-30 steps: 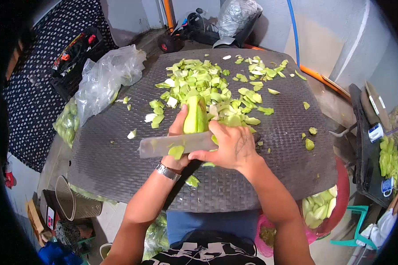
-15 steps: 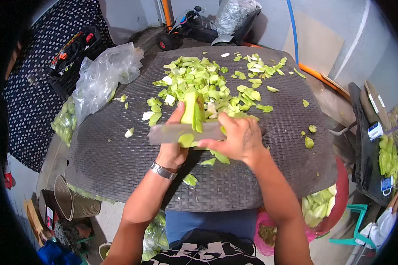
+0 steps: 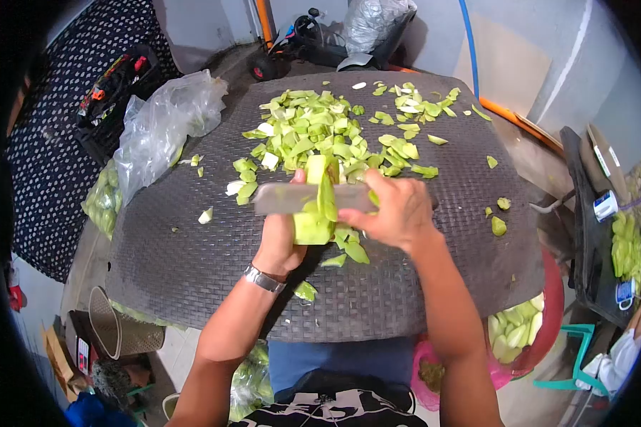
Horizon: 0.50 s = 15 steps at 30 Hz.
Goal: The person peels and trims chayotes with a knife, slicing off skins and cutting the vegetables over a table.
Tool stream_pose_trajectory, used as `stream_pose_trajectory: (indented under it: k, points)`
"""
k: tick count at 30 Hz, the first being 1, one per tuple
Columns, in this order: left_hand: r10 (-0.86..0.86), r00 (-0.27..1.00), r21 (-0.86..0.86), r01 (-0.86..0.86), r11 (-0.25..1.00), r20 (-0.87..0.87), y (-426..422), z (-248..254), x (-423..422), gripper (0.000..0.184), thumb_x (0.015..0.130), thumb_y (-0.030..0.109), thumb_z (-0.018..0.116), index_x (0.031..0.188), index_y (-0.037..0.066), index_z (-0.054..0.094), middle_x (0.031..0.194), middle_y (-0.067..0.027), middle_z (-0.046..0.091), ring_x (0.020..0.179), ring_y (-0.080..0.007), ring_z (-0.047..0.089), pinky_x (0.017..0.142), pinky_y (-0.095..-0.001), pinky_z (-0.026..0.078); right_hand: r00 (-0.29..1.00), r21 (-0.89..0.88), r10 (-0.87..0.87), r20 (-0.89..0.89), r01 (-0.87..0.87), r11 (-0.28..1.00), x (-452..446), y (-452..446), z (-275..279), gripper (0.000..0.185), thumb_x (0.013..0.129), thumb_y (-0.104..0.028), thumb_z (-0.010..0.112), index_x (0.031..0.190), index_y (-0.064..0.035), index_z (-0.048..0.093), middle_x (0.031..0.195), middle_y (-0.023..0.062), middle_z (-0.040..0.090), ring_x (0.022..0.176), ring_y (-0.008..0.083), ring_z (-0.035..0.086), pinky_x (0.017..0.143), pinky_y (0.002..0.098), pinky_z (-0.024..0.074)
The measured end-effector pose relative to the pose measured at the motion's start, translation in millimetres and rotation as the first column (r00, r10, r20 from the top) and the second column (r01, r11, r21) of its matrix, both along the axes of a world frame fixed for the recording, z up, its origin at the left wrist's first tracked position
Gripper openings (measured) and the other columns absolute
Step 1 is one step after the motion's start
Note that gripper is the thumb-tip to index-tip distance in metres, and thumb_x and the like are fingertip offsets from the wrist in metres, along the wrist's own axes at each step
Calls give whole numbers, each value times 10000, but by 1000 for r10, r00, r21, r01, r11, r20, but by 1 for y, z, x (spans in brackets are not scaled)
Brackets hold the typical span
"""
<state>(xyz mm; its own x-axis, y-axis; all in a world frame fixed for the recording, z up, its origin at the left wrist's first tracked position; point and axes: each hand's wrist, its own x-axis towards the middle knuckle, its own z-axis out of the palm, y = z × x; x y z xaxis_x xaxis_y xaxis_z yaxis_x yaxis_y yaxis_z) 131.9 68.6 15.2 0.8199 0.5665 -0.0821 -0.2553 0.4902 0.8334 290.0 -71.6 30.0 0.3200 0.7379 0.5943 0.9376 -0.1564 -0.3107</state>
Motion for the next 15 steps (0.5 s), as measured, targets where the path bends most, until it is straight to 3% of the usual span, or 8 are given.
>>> stream_pose_trajectory:
  k: [2,6,7,11,13,15]
  points:
    - [-14,1000,-150,16,989,16,-7,24,-7,391,1078,404,598,1267,64,640,1088,-62,706,910,-159,710,791,-327,605,999,-61,-26,-25,25,998,7,-5,6,680,752,-716,804,866,-73,616,620,98,654,577,342,698,559,447,546]
    - [-49,997,-87,45,995,-52,-6,11,-3,435,1105,391,528,1354,44,607,1190,-105,715,979,-187,733,786,-365,626,999,13,-3,36,3,1000,1,0,2,689,754,-720,798,892,-70,618,626,101,654,592,347,701,566,437,548]
    - [-63,994,-41,60,997,-89,-6,12,-3,467,1113,415,488,1376,48,601,1206,-104,716,958,-189,736,732,-369,628,999,23,-1,37,1,1000,3,0,1,691,756,-723,796,894,-69,619,622,100,649,588,347,698,568,438,548]
    - [-197,980,-136,192,972,-24,3,14,-6,515,1106,494,459,1355,71,616,1093,-87,738,836,-198,735,601,-365,601,992,-69,-122,18,123,990,30,-12,3,698,761,-736,789,834,-66,608,594,97,614,554,349,661,560,455,520]
    - [-200,979,-164,193,967,-29,6,17,-5,485,1085,475,470,1334,85,615,1063,-119,734,797,-238,736,540,-375,588,988,-94,-151,-13,149,984,38,-16,2,676,758,-672,816,819,-44,575,570,142,527,560,382,604,553,452,460]
    - [-209,977,-176,200,964,-32,10,19,-3,466,1076,461,473,1324,91,614,1048,-135,732,773,-259,736,509,-385,586,989,-116,-147,-26,143,983,38,-16,7,678,766,-677,809,821,-43,576,573,144,534,567,383,608,557,454,463]
